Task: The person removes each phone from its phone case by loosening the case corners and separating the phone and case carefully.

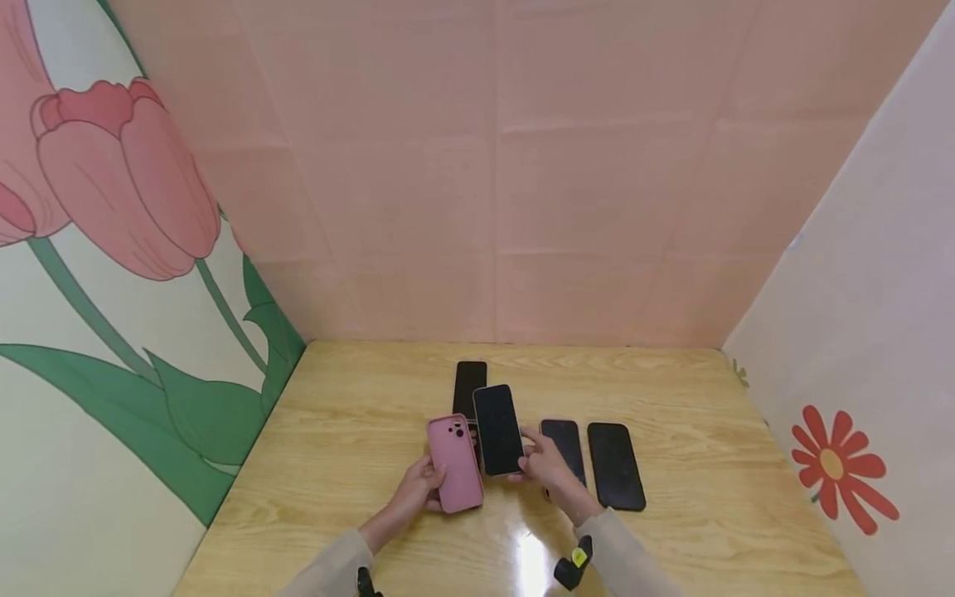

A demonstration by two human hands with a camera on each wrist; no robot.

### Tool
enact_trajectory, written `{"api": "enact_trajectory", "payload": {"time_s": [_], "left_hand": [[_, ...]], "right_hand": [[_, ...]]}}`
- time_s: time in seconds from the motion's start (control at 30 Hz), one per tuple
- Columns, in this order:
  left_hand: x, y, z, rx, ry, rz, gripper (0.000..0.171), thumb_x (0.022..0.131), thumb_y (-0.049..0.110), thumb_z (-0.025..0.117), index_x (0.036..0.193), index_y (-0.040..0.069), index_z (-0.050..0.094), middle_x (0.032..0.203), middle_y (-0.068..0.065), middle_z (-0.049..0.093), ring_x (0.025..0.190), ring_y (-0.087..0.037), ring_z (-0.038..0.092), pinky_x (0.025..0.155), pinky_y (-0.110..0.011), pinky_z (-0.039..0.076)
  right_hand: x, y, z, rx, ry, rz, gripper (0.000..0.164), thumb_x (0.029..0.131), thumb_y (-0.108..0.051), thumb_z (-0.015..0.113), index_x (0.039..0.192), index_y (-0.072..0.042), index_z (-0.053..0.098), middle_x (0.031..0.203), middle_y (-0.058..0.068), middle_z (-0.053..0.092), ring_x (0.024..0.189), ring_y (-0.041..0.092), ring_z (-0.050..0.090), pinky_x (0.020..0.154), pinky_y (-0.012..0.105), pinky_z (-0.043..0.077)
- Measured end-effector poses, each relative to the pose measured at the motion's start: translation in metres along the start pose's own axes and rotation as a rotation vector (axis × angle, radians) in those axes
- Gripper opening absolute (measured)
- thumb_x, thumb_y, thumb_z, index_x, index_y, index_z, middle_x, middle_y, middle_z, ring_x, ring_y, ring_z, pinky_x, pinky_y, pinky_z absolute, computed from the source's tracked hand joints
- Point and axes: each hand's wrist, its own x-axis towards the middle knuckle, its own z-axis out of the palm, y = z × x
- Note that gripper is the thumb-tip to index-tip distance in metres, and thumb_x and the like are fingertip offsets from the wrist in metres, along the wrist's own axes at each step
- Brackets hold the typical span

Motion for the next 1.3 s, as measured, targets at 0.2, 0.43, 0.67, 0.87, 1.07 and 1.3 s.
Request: {"api": "enact_trajectory", "payload": {"time_s": [0.2,0.43,0.67,0.87,1.07,1.3], "left_hand": [[-0.004,-0.002,-0.001,-0.006,-0.031,-0.026,0.048,0.104,0.012,0.046,0.145,-0.009,0.034,0.112,-0.025,0.065,0.093,-0.037,0.068,0.075,-0.048,0.059],[-0.004,-0.004,-0.005,0.073,-0.08,-0.036,0.041,0.103,0.009,0.046,0.139,-0.01,0.043,0.108,-0.023,0.067,0.094,-0.035,0.068,0.075,-0.047,0.059],[-0.007,-0.01,-0.002,0.122,-0.138,-0.058,0.036,0.101,0.01,0.049,0.133,-0.007,0.05,0.097,-0.017,0.067,0.085,-0.03,0.068,0.068,-0.046,0.06],[-0.007,-0.013,0.0,0.126,-0.155,-0.08,0.035,0.101,0.011,0.048,0.132,-0.006,0.05,0.103,-0.014,0.065,0.089,-0.03,0.067,0.072,-0.045,0.059],[-0.008,-0.013,0.002,0.124,-0.192,-0.066,0.037,0.102,0.01,0.047,0.134,-0.008,0.048,0.104,-0.017,0.066,0.09,-0.034,0.068,0.074,-0.045,0.06],[-0.01,-0.011,0.003,0.137,-0.195,-0.085,0.037,0.103,0.012,0.047,0.134,-0.007,0.048,0.1,-0.015,0.065,0.087,-0.03,0.068,0.072,-0.043,0.06]], "right_hand": [[0.014,-0.002,-0.003,0.012,0.139,0.004,0.065,0.088,0.024,0.036,0.151,0.009,0.025,0.122,0.038,0.054,0.096,0.035,0.067,0.084,0.051,0.056],[0.038,-0.003,-0.013,-0.023,0.189,0.024,0.06,0.093,0.019,0.036,0.151,0.011,0.022,0.135,0.04,0.044,0.097,0.034,0.067,0.089,0.05,0.054],[0.061,-0.004,-0.021,-0.023,0.227,0.089,0.056,0.098,0.012,0.036,0.152,0.009,0.022,0.134,0.04,0.046,0.094,0.031,0.069,0.091,0.046,0.054],[0.077,-0.006,-0.019,0.03,0.267,0.106,0.06,0.093,0.016,0.034,0.151,0.01,0.024,0.137,0.04,0.043,0.101,0.033,0.063,0.09,0.045,0.054],[0.085,-0.003,-0.019,0.027,0.277,0.123,0.058,0.094,0.015,0.034,0.151,0.012,0.02,0.135,0.041,0.043,0.095,0.031,0.065,0.087,0.042,0.056],[0.089,-0.006,-0.017,0.063,0.29,0.111,0.049,0.099,0.01,0.035,0.145,0.019,0.023,0.135,0.044,0.038,0.093,0.036,0.066,0.085,0.04,0.057]]}}
